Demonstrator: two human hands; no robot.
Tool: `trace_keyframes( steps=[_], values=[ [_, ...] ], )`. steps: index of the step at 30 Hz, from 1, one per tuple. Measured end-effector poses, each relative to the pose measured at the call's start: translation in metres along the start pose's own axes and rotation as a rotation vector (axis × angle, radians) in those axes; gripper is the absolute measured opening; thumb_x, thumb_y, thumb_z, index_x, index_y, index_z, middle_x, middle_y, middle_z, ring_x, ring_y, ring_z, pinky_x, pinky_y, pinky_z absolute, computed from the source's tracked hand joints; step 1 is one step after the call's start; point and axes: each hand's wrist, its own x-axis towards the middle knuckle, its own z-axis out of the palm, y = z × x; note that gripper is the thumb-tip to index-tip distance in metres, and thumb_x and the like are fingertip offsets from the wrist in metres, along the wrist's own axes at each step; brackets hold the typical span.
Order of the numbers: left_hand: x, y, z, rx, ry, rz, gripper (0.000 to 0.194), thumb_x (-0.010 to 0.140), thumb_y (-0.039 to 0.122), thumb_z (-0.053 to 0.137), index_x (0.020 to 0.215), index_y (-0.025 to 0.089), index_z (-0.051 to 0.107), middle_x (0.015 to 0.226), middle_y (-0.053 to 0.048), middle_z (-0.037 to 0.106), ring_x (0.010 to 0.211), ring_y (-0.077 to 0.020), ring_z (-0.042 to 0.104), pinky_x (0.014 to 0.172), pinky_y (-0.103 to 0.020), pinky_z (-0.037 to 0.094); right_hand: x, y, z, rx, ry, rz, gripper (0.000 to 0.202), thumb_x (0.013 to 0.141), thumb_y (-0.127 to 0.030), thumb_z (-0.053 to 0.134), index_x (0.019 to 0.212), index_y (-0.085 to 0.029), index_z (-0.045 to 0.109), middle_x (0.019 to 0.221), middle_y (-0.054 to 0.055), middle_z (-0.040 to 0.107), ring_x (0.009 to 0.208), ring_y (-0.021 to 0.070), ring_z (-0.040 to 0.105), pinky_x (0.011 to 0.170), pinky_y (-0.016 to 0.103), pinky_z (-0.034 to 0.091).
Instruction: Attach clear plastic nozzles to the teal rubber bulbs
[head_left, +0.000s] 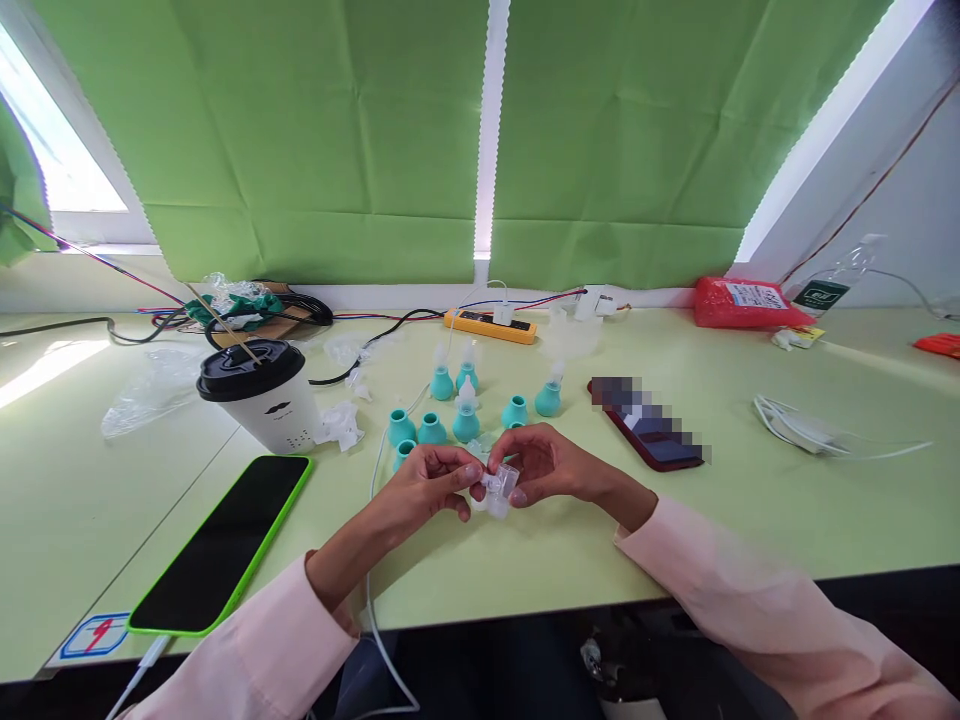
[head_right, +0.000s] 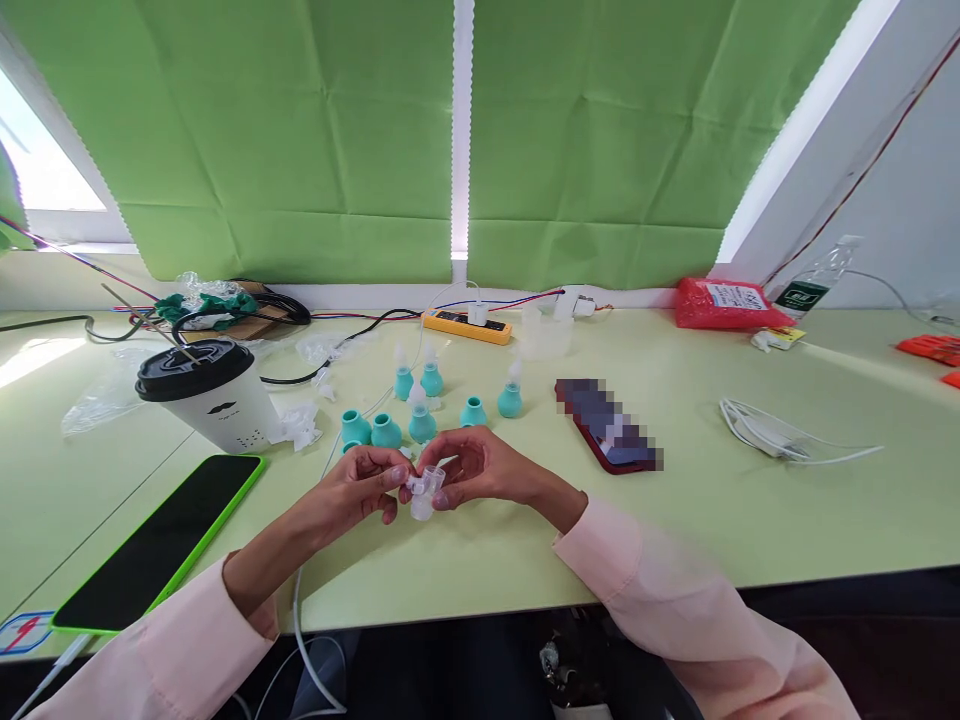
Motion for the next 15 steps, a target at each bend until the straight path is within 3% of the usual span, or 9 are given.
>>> trace_keyframes(
  steps=[3,6,8,10,12,15],
  values=[
    [-0.001,0.003,0.000,0.180,0.075,0.089,0.018,0.074,0.031,0.051,0.072,0.014,0.057,0.064,-0.002,0.055,0.058,-0.0092,0.052,0.045,-0.019,0.044,-0.003,-0.006,-0.003,-0.094,0.052,-0.072,0.028,0.056,-0.020,0.068,0.079,-0.015,0.053,0.073,0.000,0.053,0.065,0.0097,0.052,0.057,0.023,0.044],
    [-0.001,0.001,0.002,0.715,0.292,0.332,0.016,0.075,0.028,0.050,0.072,0.014,0.058,0.067,-0.005,0.058,0.063,-0.0129,0.052,0.052,-0.025,0.046,-0.010,-0.021,-0.008,-0.351,0.121,-0.131,0.025,0.060,-0.022,0.065,0.081,-0.015,0.053,0.075,0.001,0.053,0.066,0.0110,0.052,0.062,0.026,0.044],
    [0.001,-0.005,0.001,1.114,0.377,0.500,0.017,0.076,0.024,0.048,0.071,0.014,0.060,0.065,-0.006,0.059,0.066,-0.0153,0.051,0.056,-0.029,0.045,-0.017,-0.031,-0.015,-0.607,0.206,-0.153,0.023,0.062,-0.022,0.062,0.083,-0.016,0.053,0.077,0.002,0.054,0.065,0.0115,0.052,0.063,0.026,0.044],
    [0.003,-0.012,-0.002,1.392,0.355,0.564,0.018,0.077,0.020,0.045,0.070,0.013,0.061,0.063,-0.007,0.059,0.068,-0.0175,0.050,0.057,-0.031,0.045,-0.023,-0.038,-0.026,-0.909,0.343,-0.126,0.021,0.063,-0.021,0.059,0.083,-0.017,0.053,0.077,0.002,0.056,0.062,0.0113,0.051,0.061,0.026,0.042],
    [0.005,-0.019,-0.005,1.553,0.317,0.537,0.019,0.077,0.016,0.044,0.070,0.012,0.061,0.062,-0.008,0.059,0.069,-0.0193,0.050,0.055,-0.031,0.045,-0.027,-0.040,-0.039,-1.194,0.424,0.006,0.016,0.064,-0.019,0.056,0.080,-0.018,0.054,0.074,0.001,0.057,0.059,0.0116,0.050,0.057,0.025,0.040],
    [0.007,-0.023,-0.010,1.642,0.261,0.475,0.021,0.078,0.013,0.041,0.071,0.013,0.061,0.062,-0.007,0.058,0.071,-0.0195,0.050,0.056,-0.030,0.045,-0.030,-0.035,-0.055,-1.450,0.366,0.236,0.012,0.062,-0.018,0.054,0.074,-0.018,0.054,0.068,0.002,0.057,0.059,0.0134,0.050,0.053,0.024,0.035]
  ],
)
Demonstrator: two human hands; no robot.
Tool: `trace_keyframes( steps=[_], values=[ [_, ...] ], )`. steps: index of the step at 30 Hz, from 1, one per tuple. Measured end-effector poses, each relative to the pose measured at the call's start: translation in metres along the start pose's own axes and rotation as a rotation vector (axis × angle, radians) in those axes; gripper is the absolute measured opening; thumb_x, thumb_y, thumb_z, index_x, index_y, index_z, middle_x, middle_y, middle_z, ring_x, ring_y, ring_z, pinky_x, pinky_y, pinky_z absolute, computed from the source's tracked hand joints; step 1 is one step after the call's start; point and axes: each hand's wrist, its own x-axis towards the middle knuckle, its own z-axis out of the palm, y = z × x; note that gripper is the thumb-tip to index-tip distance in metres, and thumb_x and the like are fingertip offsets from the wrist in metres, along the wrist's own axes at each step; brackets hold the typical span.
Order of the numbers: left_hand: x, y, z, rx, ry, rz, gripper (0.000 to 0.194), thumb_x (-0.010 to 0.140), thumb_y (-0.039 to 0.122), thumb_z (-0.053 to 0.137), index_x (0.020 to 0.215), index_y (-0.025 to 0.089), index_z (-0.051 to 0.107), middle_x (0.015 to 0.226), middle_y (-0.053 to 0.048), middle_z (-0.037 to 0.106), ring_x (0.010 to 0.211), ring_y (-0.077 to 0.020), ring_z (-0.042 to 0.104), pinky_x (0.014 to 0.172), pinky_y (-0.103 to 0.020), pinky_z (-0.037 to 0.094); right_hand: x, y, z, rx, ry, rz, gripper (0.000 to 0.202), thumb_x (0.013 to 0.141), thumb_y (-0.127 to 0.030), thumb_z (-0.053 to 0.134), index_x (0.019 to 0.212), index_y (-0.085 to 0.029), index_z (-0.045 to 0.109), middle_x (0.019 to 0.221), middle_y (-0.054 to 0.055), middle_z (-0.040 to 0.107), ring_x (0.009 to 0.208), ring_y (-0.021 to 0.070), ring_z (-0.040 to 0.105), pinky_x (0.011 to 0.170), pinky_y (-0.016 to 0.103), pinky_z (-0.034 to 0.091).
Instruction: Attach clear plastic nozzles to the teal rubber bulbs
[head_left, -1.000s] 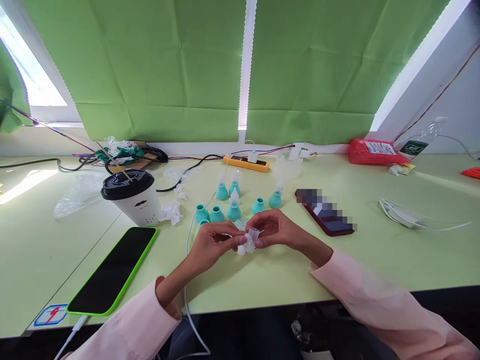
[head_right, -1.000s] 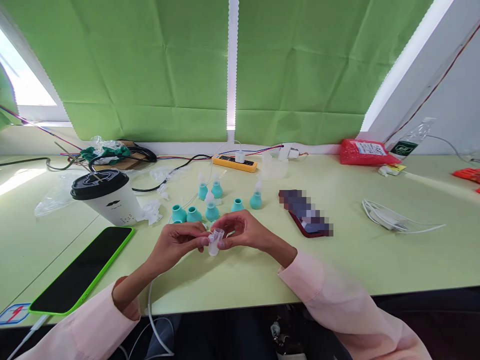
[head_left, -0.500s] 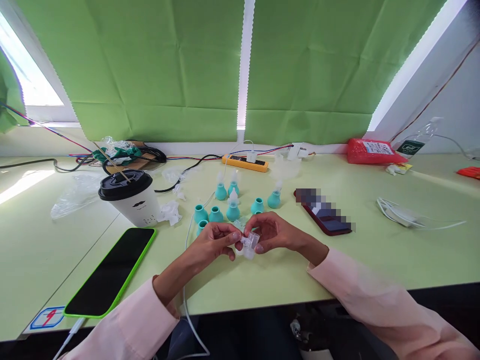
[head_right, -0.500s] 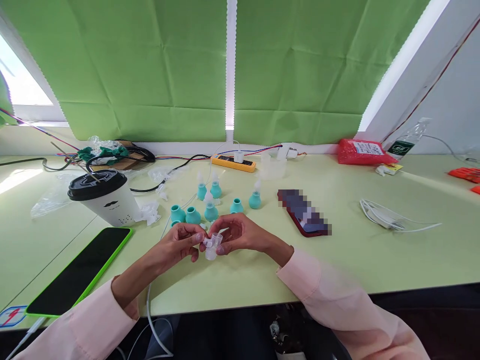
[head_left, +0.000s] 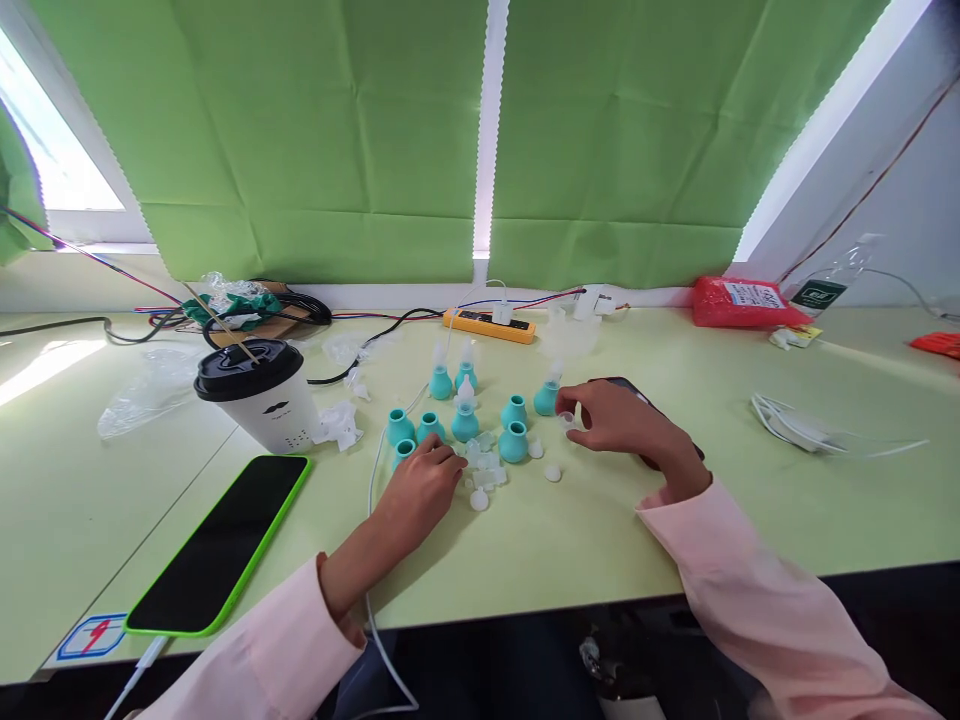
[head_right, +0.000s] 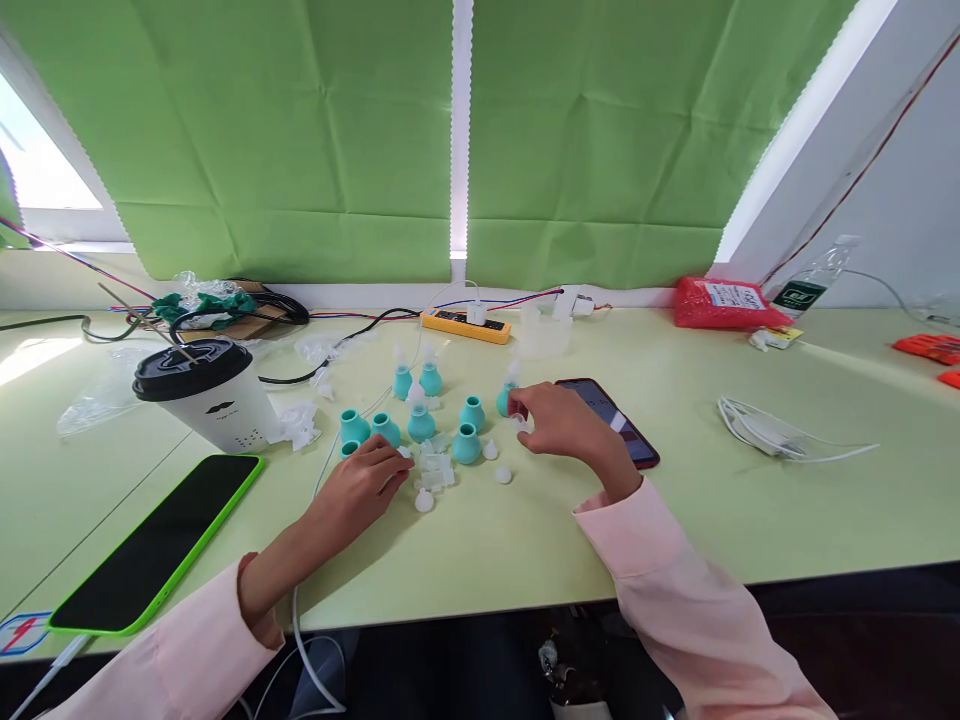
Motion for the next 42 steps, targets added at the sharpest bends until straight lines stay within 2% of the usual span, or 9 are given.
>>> trace_keyframes(
  steps=[8,16,23,27,30,33,37,39,42],
  values=[
    [-0.001,0.000,0.001,0.023,-0.142,-0.029,0.027,0.079,0.009,0.035,0.074,0.014,0.061,0.065,-0.006,0.056,0.077,-0.0186,0.048,0.064,-0.030,0.043,0.010,-0.001,0.018,-0.050,-0.079,-0.007,0.018,0.064,-0.016,0.050,0.081,-0.019,0.053,0.078,0.003,0.059,0.066,0.0147,0.053,0.054,0.022,0.034],
    [0.000,0.004,-0.003,0.040,-0.093,-0.033,0.028,0.081,0.011,0.031,0.086,0.013,0.058,0.067,-0.007,0.054,0.073,-0.0184,0.046,0.060,-0.030,0.043,0.012,0.003,0.029,-0.042,-0.066,-0.045,0.027,0.066,-0.019,0.051,0.093,-0.020,0.053,0.084,0.005,0.060,0.076,0.0180,0.054,0.062,0.025,0.038],
    [-0.001,0.014,-0.009,-0.026,-0.144,0.102,0.029,0.081,0.029,0.038,0.104,0.016,0.049,0.087,-0.008,0.051,0.083,-0.0195,0.046,0.065,-0.032,0.044,0.013,0.000,0.016,0.010,0.339,0.175,0.017,0.069,-0.033,0.050,0.080,-0.020,0.053,0.065,0.000,0.059,0.059,0.0146,0.054,0.057,0.025,0.039],
    [0.000,0.012,-0.003,0.029,-0.256,0.062,0.023,0.082,0.022,0.035,0.096,0.016,0.052,0.082,-0.007,0.052,0.081,-0.0194,0.047,0.064,-0.032,0.044,0.021,0.006,0.025,-0.004,0.591,0.290,0.061,0.063,-0.041,0.055,0.114,-0.015,0.036,0.098,0.011,0.053,0.081,0.0227,0.053,0.065,0.033,0.041],
    [0.001,0.011,0.000,0.050,-0.277,0.017,0.021,0.082,0.020,0.034,0.090,0.015,0.052,0.083,-0.007,0.051,0.082,-0.0195,0.047,0.064,-0.032,0.044,0.029,0.015,0.040,0.018,0.515,0.348,0.081,0.063,-0.045,0.054,0.125,-0.007,0.018,0.115,0.020,0.042,0.099,0.0293,0.045,0.075,0.038,0.038],
    [0.001,0.009,0.001,0.067,-0.260,-0.019,0.019,0.082,0.018,0.033,0.088,0.014,0.051,0.083,-0.007,0.050,0.082,-0.0197,0.047,0.064,-0.031,0.044,0.035,0.023,0.053,0.131,0.373,0.379,0.062,0.072,-0.042,0.046,0.120,-0.009,0.026,0.102,0.016,0.053,0.089,0.0255,0.052,0.069,0.033,0.040],
    [0.000,0.008,0.001,0.082,-0.223,-0.065,0.017,0.081,0.016,0.035,0.089,0.014,0.049,0.084,-0.007,0.050,0.082,-0.0198,0.048,0.065,-0.032,0.044,0.039,0.025,0.057,0.157,0.389,0.367,0.026,0.076,-0.034,0.042,0.093,-0.015,0.048,0.081,0.009,0.060,0.076,0.0204,0.056,0.064,0.028,0.040],
    [0.000,0.009,0.001,0.076,-0.185,-0.093,0.017,0.080,0.019,0.036,0.091,0.014,0.048,0.085,-0.007,0.050,0.081,-0.0197,0.049,0.065,-0.032,0.045,0.038,0.021,0.053,0.141,0.478,0.363,0.024,0.078,-0.035,0.039,0.088,-0.015,0.048,0.083,0.010,0.058,0.079,0.0206,0.054,0.066,0.030,0.039],
    [0.000,0.011,-0.002,0.053,-0.094,-0.122,0.021,0.080,0.023,0.035,0.096,0.014,0.046,0.086,-0.007,0.050,0.081,-0.0195,0.049,0.064,-0.032,0.045,0.032,0.006,0.045,0.171,0.822,0.263,0.026,0.080,-0.034,0.033,0.093,-0.015,0.045,0.091,0.011,0.055,0.082,0.0199,0.052,0.069,0.032,0.039]
  ],
)
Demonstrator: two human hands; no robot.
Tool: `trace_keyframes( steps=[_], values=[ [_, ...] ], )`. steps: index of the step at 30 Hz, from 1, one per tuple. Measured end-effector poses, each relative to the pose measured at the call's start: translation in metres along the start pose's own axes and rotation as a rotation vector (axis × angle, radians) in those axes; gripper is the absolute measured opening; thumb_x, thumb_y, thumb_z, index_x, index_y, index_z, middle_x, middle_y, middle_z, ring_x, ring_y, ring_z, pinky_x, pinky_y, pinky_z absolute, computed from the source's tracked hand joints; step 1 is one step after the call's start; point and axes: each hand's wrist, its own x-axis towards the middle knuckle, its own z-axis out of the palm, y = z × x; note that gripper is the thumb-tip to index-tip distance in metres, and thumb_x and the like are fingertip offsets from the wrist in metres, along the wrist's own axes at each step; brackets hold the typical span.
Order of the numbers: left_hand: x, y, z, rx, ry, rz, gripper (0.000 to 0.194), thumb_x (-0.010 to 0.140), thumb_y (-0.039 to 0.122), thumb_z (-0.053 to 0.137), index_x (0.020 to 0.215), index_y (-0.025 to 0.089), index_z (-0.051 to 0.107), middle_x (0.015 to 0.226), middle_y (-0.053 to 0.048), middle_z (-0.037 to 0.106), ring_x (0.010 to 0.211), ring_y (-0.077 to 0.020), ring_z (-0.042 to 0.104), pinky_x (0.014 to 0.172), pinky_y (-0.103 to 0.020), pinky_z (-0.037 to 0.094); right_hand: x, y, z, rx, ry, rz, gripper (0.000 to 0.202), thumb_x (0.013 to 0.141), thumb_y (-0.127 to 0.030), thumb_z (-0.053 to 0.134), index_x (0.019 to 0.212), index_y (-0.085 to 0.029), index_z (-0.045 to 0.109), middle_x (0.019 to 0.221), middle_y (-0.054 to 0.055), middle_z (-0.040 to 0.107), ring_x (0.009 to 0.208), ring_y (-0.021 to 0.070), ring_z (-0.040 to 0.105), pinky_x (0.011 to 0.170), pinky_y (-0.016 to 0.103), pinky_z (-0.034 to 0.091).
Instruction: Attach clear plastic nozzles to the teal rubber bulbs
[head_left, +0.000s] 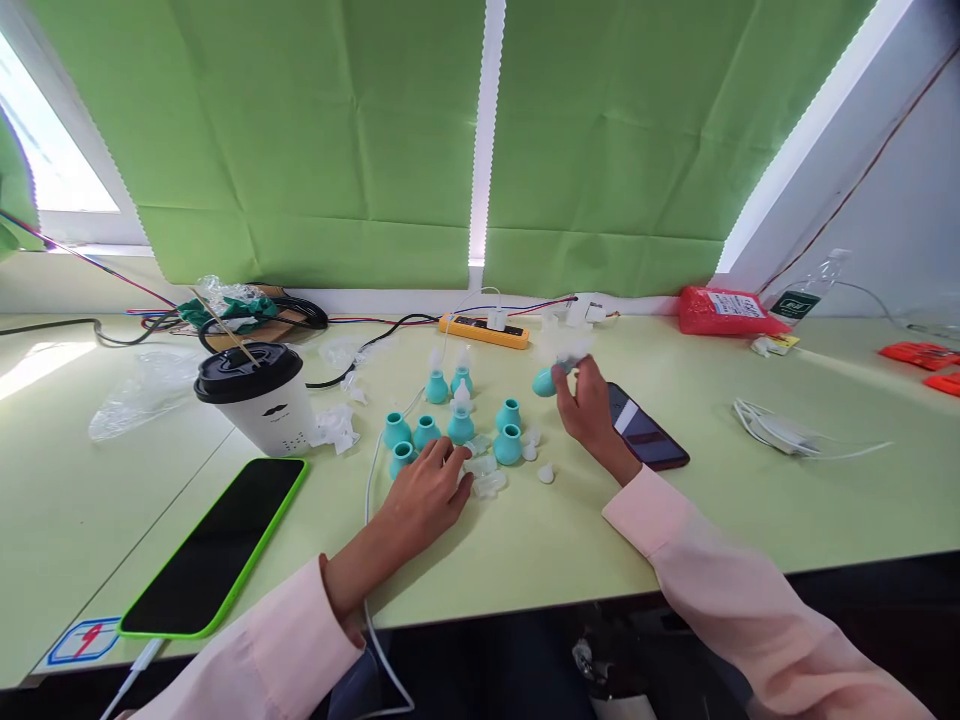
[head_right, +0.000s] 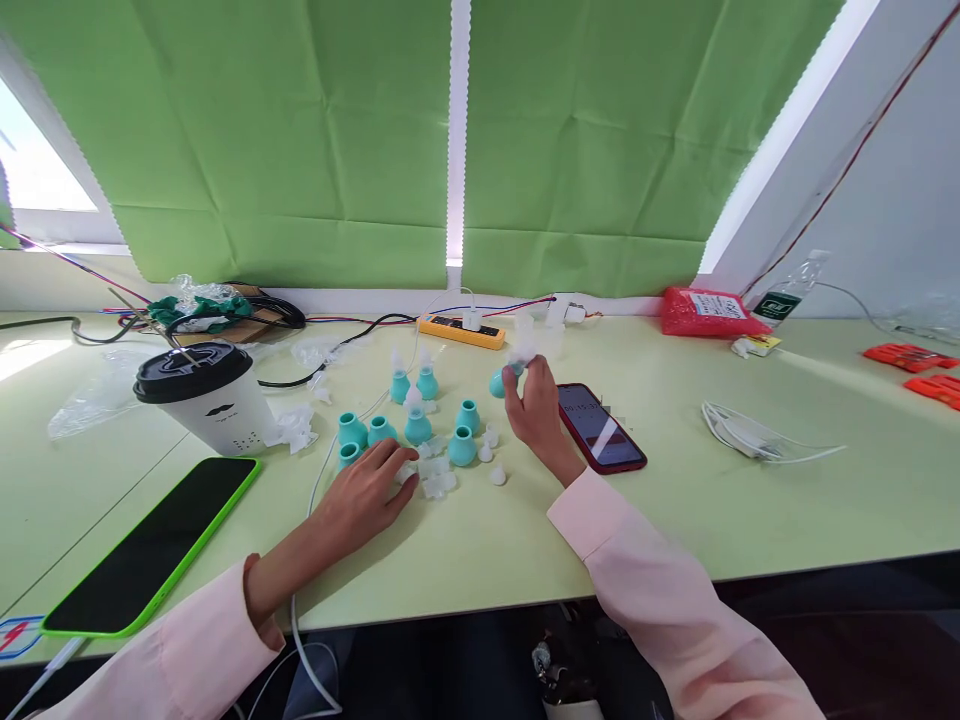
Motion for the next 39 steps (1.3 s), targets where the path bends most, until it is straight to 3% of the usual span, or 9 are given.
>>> trace_keyframes(
  steps=[4,10,15,21,26,30,34,36,39],
  values=[
    [-0.002,0.004,-0.009,-0.076,0.093,-0.024,0.022,0.081,0.028,0.033,0.092,0.015,0.046,0.084,-0.007,0.049,0.080,-0.0186,0.049,0.061,-0.030,0.043,-0.021,-0.029,-0.014,0.242,0.056,-0.250,0.020,0.079,-0.028,0.035,0.094,-0.018,0.044,0.086,0.006,0.057,0.069,0.0148,0.054,0.061,0.027,0.041],
    [-0.007,0.004,-0.025,-0.393,0.196,0.043,0.022,0.078,0.036,0.039,0.078,0.015,0.045,0.072,-0.004,0.049,0.068,-0.0140,0.045,0.059,-0.026,0.038,-0.058,-0.063,-0.016,0.167,-0.373,-0.665,0.018,0.073,-0.030,0.043,0.085,-0.020,0.051,0.067,0.004,0.055,0.061,0.0146,0.051,0.051,0.025,0.037],
    [-0.005,0.003,-0.023,-0.713,-0.007,-0.053,0.040,0.083,0.036,0.027,0.051,0.015,0.039,0.048,0.002,0.038,0.047,-0.0077,0.034,0.048,-0.022,0.030,-0.066,-0.070,-0.013,0.233,-0.499,-0.667,0.015,0.074,-0.032,0.044,0.072,-0.018,0.051,0.060,0.002,0.053,0.057,0.0137,0.049,0.050,0.025,0.034],
    [0.000,-0.001,-0.019,-1.196,-0.231,-0.282,0.049,0.082,0.042,0.025,0.045,0.014,0.041,0.039,0.002,0.039,0.038,-0.0054,0.034,0.040,-0.020,0.026,-0.068,-0.078,-0.019,0.368,-0.554,-0.607,0.014,0.075,-0.029,0.044,0.067,-0.018,0.046,0.057,0.000,0.051,0.054,0.0113,0.048,0.049,0.023,0.034],
    [0.004,-0.003,-0.026,-1.441,-0.184,-0.349,0.048,0.082,0.042,0.022,0.044,0.016,0.035,0.037,0.004,0.033,0.034,-0.0055,0.031,0.036,-0.020,0.023,-0.066,-0.073,-0.015,0.379,-0.482,-0.597,0.014,0.074,-0.031,0.046,0.070,-0.017,0.048,0.060,0.001,0.053,0.055,0.0121,0.048,0.050,0.024,0.034],
    [0.003,0.000,-0.027,-1.174,-0.047,-0.276,0.034,0.078,0.039,0.037,0.055,0.014,0.043,0.047,0.004,0.039,0.042,-0.0052,0.035,0.041,-0.019,0.028,-0.047,-0.062,-0.025,0.615,-0.629,-0.214,0.025,0.073,-0.039,0.048,0.066,-0.016,0.050,0.057,0.000,0.052,0.053,0.0111,0.048,0.052,0.024,0.038],
    [0.001,0.001,-0.018,-0.619,-0.001,-0.159,0.018,0.071,0.029,0.050,0.082,0.016,0.053,0.061,0.002,0.050,0.052,-0.0086,0.044,0.049,-0.021,0.036,-0.022,-0.055,-0.043,0.922,-1.454,-0.059,0.032,0.077,-0.042,0.043,0.066,-0.013,0.053,0.061,0.003,0.058,0.059,0.0129,0.055,0.059,0.026,0.043],
    [0.001,-0.001,-0.011,-0.395,-0.026,-0.092,0.020,0.070,0.022,0.048,0.088,0.017,0.055,0.070,-0.002,0.054,0.060,-0.0118,0.050,0.056,-0.024,0.039,-0.018,-0.056,-0.045,0.887,-1.699,-0.084,0.029,0.077,-0.038,0.044,0.068,-0.013,0.055,0.064,0.004,0.059,0.061,0.0122,0.056,0.062,0.025,0.044],
    [0.000,-0.005,-0.003,-0.207,-0.115,-0.026,0.024,0.071,0.014,0.043,0.090,0.017,0.057,0.077,-0.005,0.056,0.070,-0.0163,0.053,0.060,-0.027,0.041,-0.025,-0.061,-0.037,0.782,-1.673,-0.195,0.026,0.079,-0.034,0.042,0.070,-0.013,0.057,0.070,0.003,0.059,0.066,0.0103,0.054,0.065,0.022,0.043]
  ],
)
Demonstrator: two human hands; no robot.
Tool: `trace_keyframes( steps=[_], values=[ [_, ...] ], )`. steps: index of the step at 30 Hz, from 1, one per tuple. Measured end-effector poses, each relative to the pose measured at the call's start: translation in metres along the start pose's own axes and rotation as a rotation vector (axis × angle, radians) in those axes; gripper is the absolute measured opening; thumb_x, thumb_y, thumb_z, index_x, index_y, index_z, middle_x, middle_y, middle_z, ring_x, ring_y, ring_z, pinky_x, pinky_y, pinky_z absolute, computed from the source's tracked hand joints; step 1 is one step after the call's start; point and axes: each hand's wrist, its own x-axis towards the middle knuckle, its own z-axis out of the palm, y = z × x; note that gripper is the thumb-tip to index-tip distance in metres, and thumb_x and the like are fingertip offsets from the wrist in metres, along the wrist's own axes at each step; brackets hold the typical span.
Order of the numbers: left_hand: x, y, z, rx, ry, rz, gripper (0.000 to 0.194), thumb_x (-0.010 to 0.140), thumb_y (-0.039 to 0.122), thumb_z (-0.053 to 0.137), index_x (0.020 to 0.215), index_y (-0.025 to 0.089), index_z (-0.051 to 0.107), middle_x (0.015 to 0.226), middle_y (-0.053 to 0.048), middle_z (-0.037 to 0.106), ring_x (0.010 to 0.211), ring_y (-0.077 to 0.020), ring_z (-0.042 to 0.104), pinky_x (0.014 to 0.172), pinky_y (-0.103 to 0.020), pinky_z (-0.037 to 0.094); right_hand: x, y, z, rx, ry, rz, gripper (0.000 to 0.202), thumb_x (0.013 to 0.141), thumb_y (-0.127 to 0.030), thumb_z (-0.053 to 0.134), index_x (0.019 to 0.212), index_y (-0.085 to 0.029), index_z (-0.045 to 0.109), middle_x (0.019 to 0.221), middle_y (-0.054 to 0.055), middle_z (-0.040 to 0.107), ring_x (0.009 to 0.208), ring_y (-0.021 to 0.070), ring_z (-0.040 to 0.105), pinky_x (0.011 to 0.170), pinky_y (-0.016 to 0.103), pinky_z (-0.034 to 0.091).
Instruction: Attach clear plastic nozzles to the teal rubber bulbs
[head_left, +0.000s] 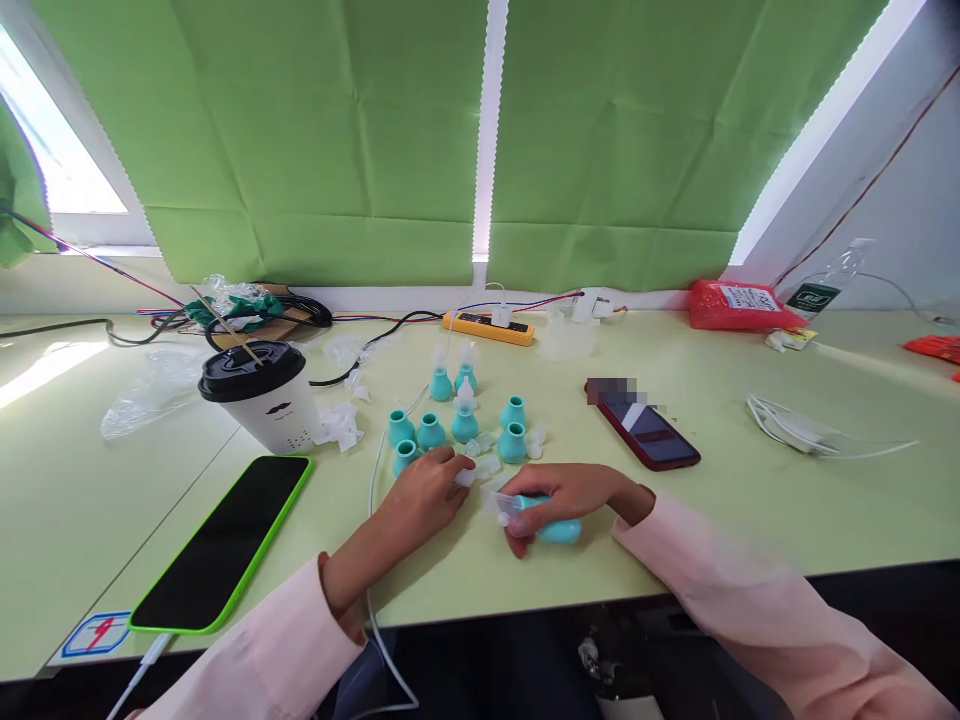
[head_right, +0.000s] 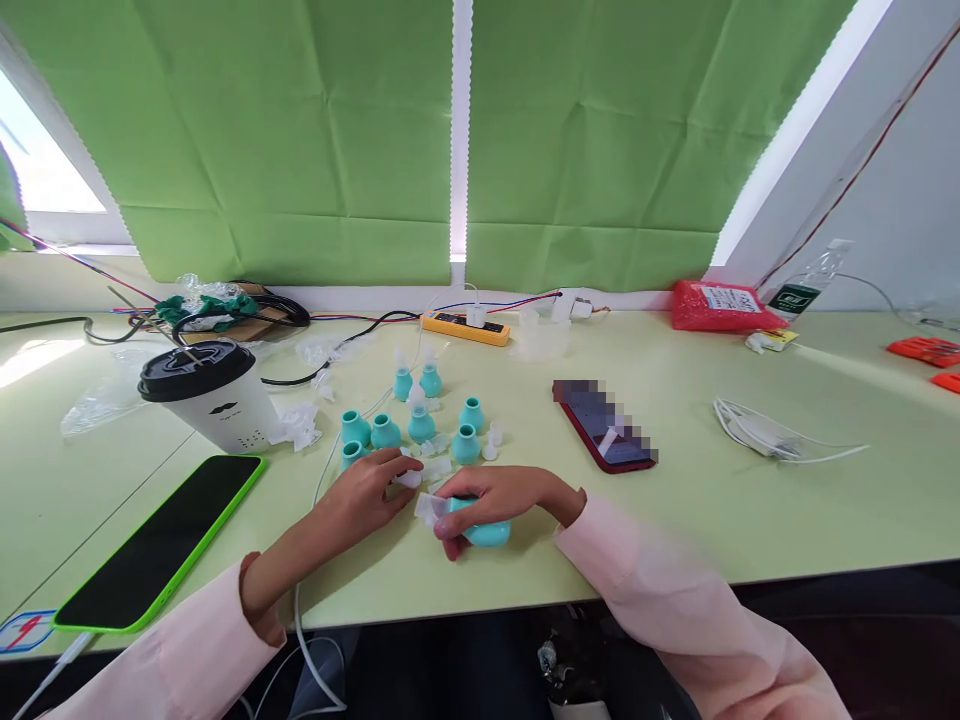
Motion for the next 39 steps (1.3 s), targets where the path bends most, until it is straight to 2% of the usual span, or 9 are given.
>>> trace_keyframes(
  steps=[4,7,13,17,23,28,32,35,39],
  values=[
    [0.000,-0.003,0.004,0.129,-0.052,-0.002,0.026,0.072,0.012,0.039,0.093,0.016,0.054,0.077,-0.006,0.054,0.070,-0.0181,0.054,0.059,-0.029,0.042,0.015,0.011,0.010,-0.248,0.282,-0.021,0.021,0.080,-0.031,0.041,0.077,-0.015,0.055,0.074,0.001,0.056,0.068,0.0104,0.051,0.066,0.022,0.041],
    [0.001,-0.003,0.004,0.118,-0.047,-0.002,0.026,0.072,0.010,0.038,0.094,0.014,0.050,0.080,-0.007,0.055,0.074,-0.0188,0.054,0.061,-0.030,0.043,0.019,0.018,0.012,-0.410,0.417,-0.022,0.019,0.080,-0.031,0.041,0.077,-0.016,0.051,0.073,0.000,0.051,0.067,0.0109,0.047,0.063,0.024,0.039],
    [0.000,0.002,0.003,0.137,-0.017,-0.017,0.013,0.075,0.010,0.035,0.079,0.014,0.046,0.072,-0.004,0.053,0.065,-0.0166,0.052,0.056,-0.028,0.041,0.023,0.026,0.010,-0.548,0.494,-0.040,0.022,0.082,-0.035,0.036,0.072,-0.017,0.043,0.072,0.000,0.045,0.067,0.0114,0.042,0.063,0.025,0.038],
    [0.001,0.000,0.007,0.188,-0.016,0.009,0.018,0.078,0.012,0.032,0.070,0.015,0.048,0.074,-0.006,0.052,0.066,-0.0177,0.052,0.059,-0.031,0.042,0.025,0.030,0.009,-0.574,0.546,-0.027,0.025,0.083,-0.038,0.033,0.074,-0.017,0.042,0.075,0.001,0.045,0.070,0.0124,0.042,0.065,0.027,0.037],
    [0.002,-0.003,0.012,0.275,0.030,0.077,0.022,0.080,0.009,0.029,0.072,0.014,0.049,0.078,-0.008,0.050,0.074,-0.0200,0.050,0.062,-0.033,0.044,0.027,0.034,0.008,-0.600,0.602,-0.034,0.026,0.084,-0.038,0.032,0.072,-0.017,0.039,0.074,0.001,0.044,0.069,0.0120,0.041,0.066,0.028,0.037],
    [0.004,0.002,0.008,0.456,-0.074,0.055,0.024,0.074,-0.001,0.029,0.074,0.011,0.050,0.080,-0.012,0.051,0.079,-0.0235,0.049,0.054,-0.031,0.044,0.027,0.031,0.011,-0.602,0.650,-0.033,0.024,0.084,-0.036,0.032,0.070,-0.017,0.037,0.071,0.000,0.042,0.067,0.0115,0.040,0.064,0.027,0.036],
    [0.005,0.002,0.008,0.484,-0.120,0.068,0.023,0.073,-0.002,0.032,0.077,0.010,0.051,0.079,-0.012,0.052,0.077,-0.0241,0.050,0.053,-0.031,0.044,0.025,0.026,0.015,-0.573,0.708,-0.009,0.026,0.082,-0.039,0.035,0.069,-0.017,0.038,0.068,-0.001,0.043,0.061,0.0106,0.039,0.061,0.026,0.035],
    [0.003,0.000,0.009,0.417,-0.020,0.090,0.019,0.075,0.003,0.034,0.073,0.011,0.051,0.075,-0.010,0.052,0.073,-0.0219,0.051,0.055,-0.032,0.044,0.025,0.023,0.017,-0.518,0.736,-0.028,0.026,0.080,-0.040,0.041,0.068,-0.017,0.040,0.065,-0.002,0.044,0.058,0.0092,0.036,0.057,0.024,0.033],
    [-0.002,0.005,0.003,0.095,0.273,0.108,0.017,0.078,0.011,0.035,0.080,0.011,0.052,0.070,-0.007,0.053,0.067,-0.0165,0.051,0.059,-0.030,0.045,0.029,0.025,0.020,-0.288,0.802,-0.056,0.028,0.073,-0.042,0.050,0.068,-0.015,0.047,0.061,-0.003,0.043,0.055,0.0077,0.035,0.052,0.021,0.032]
  ],
)
